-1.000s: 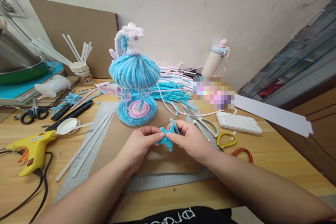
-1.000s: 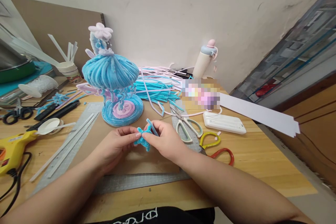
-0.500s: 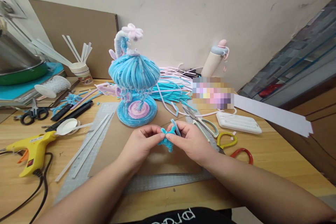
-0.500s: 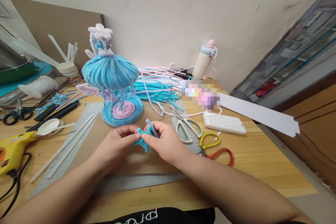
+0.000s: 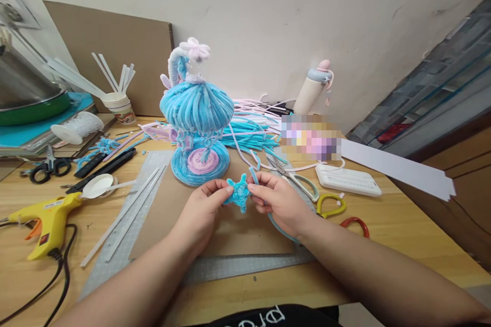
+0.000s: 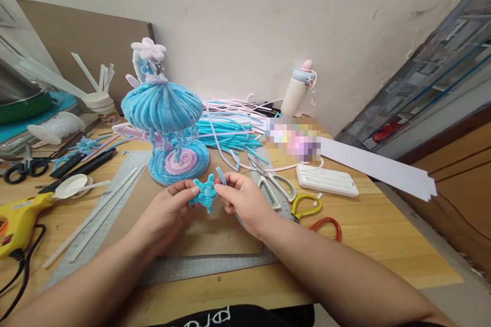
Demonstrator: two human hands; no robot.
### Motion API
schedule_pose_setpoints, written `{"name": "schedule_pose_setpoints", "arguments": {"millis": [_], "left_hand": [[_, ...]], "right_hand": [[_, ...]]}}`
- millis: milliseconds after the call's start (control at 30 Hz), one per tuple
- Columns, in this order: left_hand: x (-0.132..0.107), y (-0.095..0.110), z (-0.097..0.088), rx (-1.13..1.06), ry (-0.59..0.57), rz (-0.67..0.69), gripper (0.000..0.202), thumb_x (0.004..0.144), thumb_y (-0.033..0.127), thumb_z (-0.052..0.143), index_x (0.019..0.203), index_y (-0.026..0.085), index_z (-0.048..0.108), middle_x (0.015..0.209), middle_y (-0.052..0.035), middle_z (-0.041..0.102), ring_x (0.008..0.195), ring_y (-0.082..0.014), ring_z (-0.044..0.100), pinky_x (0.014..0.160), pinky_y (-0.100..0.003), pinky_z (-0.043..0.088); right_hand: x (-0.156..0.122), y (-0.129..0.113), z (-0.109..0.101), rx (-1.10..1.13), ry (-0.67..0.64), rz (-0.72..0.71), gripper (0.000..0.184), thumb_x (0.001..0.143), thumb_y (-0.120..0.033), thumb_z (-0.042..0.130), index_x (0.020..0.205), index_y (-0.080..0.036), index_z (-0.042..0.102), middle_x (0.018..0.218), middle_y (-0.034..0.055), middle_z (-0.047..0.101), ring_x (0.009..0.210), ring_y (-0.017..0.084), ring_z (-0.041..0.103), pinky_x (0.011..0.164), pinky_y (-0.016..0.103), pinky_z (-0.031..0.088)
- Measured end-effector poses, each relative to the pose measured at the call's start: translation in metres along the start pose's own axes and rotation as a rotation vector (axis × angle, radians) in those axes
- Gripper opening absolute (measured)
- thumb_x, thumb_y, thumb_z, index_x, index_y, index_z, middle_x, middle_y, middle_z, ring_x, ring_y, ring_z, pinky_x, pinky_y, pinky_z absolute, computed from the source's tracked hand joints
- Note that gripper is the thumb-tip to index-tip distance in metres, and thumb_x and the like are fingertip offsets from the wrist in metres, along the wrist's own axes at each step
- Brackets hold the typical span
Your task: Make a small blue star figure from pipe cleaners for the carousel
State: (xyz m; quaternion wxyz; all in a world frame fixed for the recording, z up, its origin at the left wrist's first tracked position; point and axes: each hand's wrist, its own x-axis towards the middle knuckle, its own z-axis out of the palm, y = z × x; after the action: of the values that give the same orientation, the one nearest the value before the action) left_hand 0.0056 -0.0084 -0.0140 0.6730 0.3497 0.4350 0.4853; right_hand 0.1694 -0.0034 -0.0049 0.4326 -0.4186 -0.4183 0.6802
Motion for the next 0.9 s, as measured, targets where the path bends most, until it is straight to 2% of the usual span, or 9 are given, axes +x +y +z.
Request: {"name": "schedule_pose_setpoints", "arguments": {"millis": [133, 200, 300, 367, 500, 667, 800, 900], "left_hand": [[-0.0011, 0.0012, 0.0013, -0.019, -0.036, -0.015, 0.018, 0.07, 0.031, 0.074, 0.075, 0.017, 0.063, 0.075, 0.0004, 0.061, 0.068, -0.0125, 0.054, 0.063, -0.024, 0.042], [-0.0018, 0.0018, 0.0014, 0.042, -0.055, -0.02, 0.019, 0.071, 0.032, 0.074, 0.076, 0.017, 0.063, 0.074, -0.0001, 0.06, 0.068, -0.012, 0.053, 0.06, -0.023, 0.041], [-0.0016, 0.0021, 0.0009, 0.07, -0.045, -0.033, 0.02, 0.071, 0.031, 0.075, 0.073, 0.015, 0.063, 0.068, 0.0007, 0.057, 0.061, -0.0093, 0.048, 0.054, -0.02, 0.038], [-0.0008, 0.0018, 0.0005, 0.042, -0.044, -0.031, 0.02, 0.071, 0.03, 0.075, 0.074, 0.015, 0.062, 0.065, 0.0015, 0.057, 0.057, -0.0081, 0.046, 0.053, -0.019, 0.037], [-0.0009, 0.0012, 0.0006, 0.005, -0.092, -0.054, 0.018, 0.07, 0.025, 0.074, 0.074, 0.015, 0.059, 0.064, 0.0015, 0.057, 0.058, -0.0089, 0.05, 0.058, -0.021, 0.041], [-0.0029, 0.0002, 0.0009, 0.008, -0.138, -0.088, 0.017, 0.074, 0.028, 0.072, 0.078, 0.016, 0.061, 0.07, 0.0004, 0.059, 0.06, -0.01, 0.05, 0.058, -0.023, 0.043], [-0.001, -0.001, -0.001, 0.038, -0.064, -0.046, 0.021, 0.07, 0.031, 0.076, 0.074, 0.015, 0.063, 0.071, -0.0011, 0.061, 0.064, -0.0113, 0.053, 0.06, -0.024, 0.042], [0.0011, -0.0017, -0.0025, 0.022, 0.001, -0.007, 0.023, 0.065, 0.03, 0.08, 0.073, 0.015, 0.064, 0.071, -0.0007, 0.063, 0.064, -0.0106, 0.053, 0.062, -0.023, 0.042]], "right_hand": [[0.0009, -0.0001, -0.0001, 0.034, 0.021, 0.006, 0.028, 0.068, -0.034, 0.076, 0.079, -0.016, 0.057, 0.055, -0.0073, 0.04, 0.048, 0.005, 0.03, 0.043, 0.018, 0.017], [0.0007, -0.0001, -0.0007, 0.059, 0.018, 0.019, 0.028, 0.068, -0.036, 0.076, 0.079, -0.015, 0.059, 0.06, -0.0052, 0.045, 0.049, 0.005, 0.033, 0.043, 0.018, 0.017], [0.0004, -0.0014, -0.0023, 0.148, 0.034, 0.018, 0.032, 0.072, -0.044, 0.071, 0.081, -0.015, 0.06, 0.079, 0.0001, 0.055, 0.051, 0.004, 0.039, 0.042, 0.017, 0.017], [0.0003, -0.0028, -0.003, 0.156, 0.044, 0.002, 0.032, 0.073, -0.046, 0.069, 0.083, -0.016, 0.06, 0.076, -0.0007, 0.054, 0.053, 0.005, 0.04, 0.042, 0.017, 0.017], [-0.0009, -0.0036, -0.002, -0.016, 0.033, 0.009, 0.029, 0.07, -0.038, 0.074, 0.081, -0.017, 0.059, 0.06, -0.0049, 0.046, 0.052, 0.006, 0.037, 0.043, 0.017, 0.02], [-0.0022, -0.0015, -0.0009, -0.154, 0.007, 0.002, 0.028, 0.069, -0.037, 0.073, 0.078, -0.015, 0.06, 0.065, -0.0022, 0.052, 0.053, 0.007, 0.039, 0.043, 0.018, 0.025], [-0.0005, -0.002, -0.0021, -0.091, 0.018, 0.019, 0.029, 0.073, -0.042, 0.07, 0.086, -0.017, 0.06, 0.071, -0.002, 0.052, 0.054, 0.006, 0.039, 0.042, 0.017, 0.019], [0.0016, -0.0012, -0.0035, -0.036, 0.007, 0.019, 0.031, 0.075, -0.046, 0.067, 0.086, -0.018, 0.059, 0.066, -0.0035, 0.048, 0.052, 0.006, 0.035, 0.042, 0.017, 0.015]]}}
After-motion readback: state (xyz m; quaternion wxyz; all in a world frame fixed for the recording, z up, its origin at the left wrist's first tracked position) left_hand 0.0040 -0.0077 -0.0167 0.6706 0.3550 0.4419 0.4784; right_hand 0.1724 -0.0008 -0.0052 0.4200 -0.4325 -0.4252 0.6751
